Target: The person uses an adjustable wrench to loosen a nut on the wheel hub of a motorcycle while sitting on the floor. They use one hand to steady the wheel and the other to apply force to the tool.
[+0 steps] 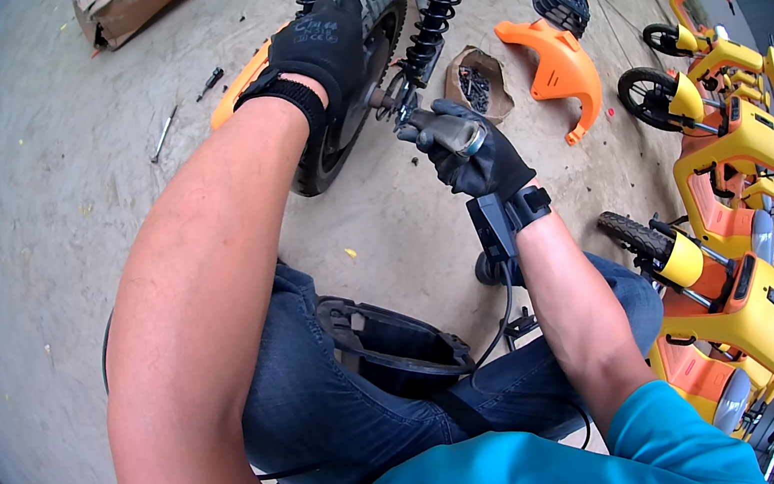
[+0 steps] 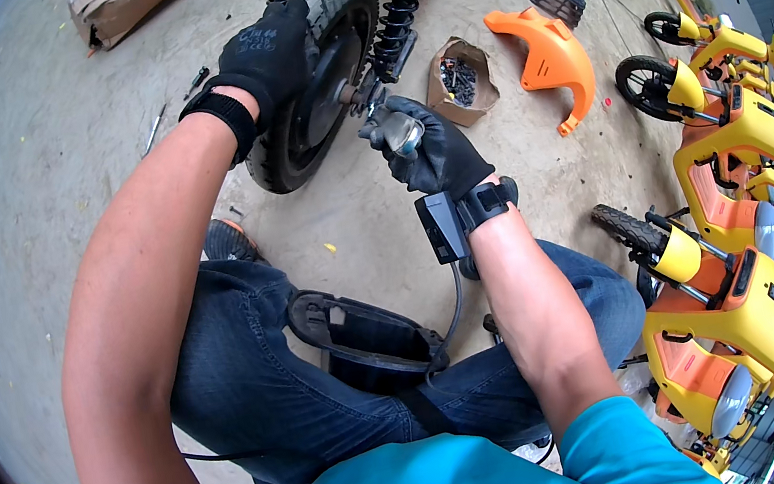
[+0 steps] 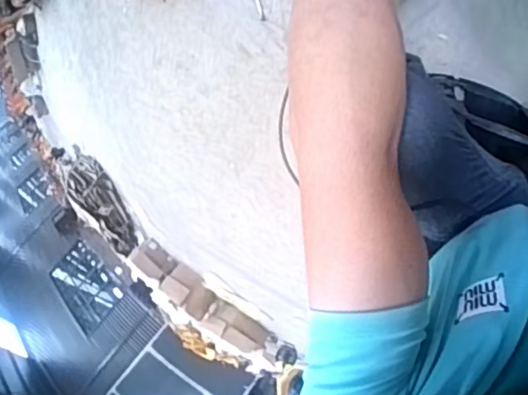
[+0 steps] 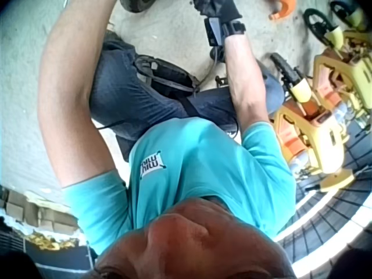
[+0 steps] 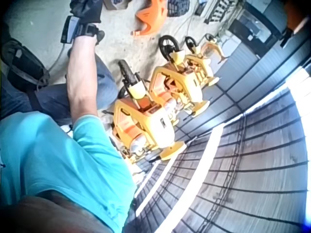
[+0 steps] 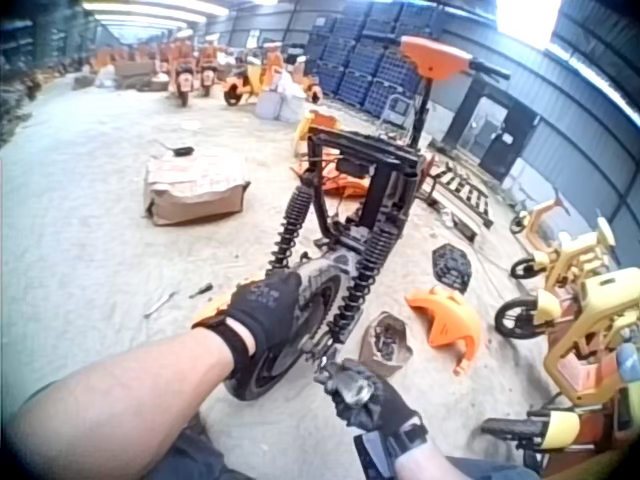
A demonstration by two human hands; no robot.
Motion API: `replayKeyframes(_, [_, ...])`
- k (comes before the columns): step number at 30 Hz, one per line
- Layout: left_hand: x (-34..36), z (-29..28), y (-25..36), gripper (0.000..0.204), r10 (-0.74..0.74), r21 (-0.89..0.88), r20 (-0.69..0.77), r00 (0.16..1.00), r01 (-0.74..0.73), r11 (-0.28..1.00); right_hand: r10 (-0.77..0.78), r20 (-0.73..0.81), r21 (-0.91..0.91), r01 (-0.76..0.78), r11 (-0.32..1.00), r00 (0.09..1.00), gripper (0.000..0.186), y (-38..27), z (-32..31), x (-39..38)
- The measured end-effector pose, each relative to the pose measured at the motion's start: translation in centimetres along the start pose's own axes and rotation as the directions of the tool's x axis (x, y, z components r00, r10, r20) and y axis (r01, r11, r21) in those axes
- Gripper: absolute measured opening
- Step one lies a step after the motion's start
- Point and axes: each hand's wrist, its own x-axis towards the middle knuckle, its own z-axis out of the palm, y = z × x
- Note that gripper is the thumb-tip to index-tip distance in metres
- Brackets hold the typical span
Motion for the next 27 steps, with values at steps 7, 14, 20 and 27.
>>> replayKeyframes(7, [0.1,0.8,-0.7,0.04,-0.008,0.041,0.005,1.0,0.008,0.999,0.064,-0.144,-0.303,-0.106,0.947,0.988,0.022,5.3,-0.1,0.7])
replayKeyframes(14, [0.3,0.9,-0.4,0.043,0.002,0.022,0.01,1.0,-0.002,1.0,-0.077,-0.375,-0.613,-0.185,0.768,0.924,0.021,12.7,-9.0,4.9])
replayKeyframes(20, [-0.3,0.4,-0.5,0.042,-0.029,0.01,0.017,0.999,0.029,1.0,-0.1,-0.553,-0.73,-0.423,0.536,0.827,0.026,16.4,-15.5,4.6])
replayKeyframes(27, [-0.5,0.1,-0.6,0.041,-0.029,0.063,-0.005,1.0,0.029,0.998,0.359,-0.301,-0.439,-0.462,0.771,0.884,0.022,13.8,-11.3,1.6])
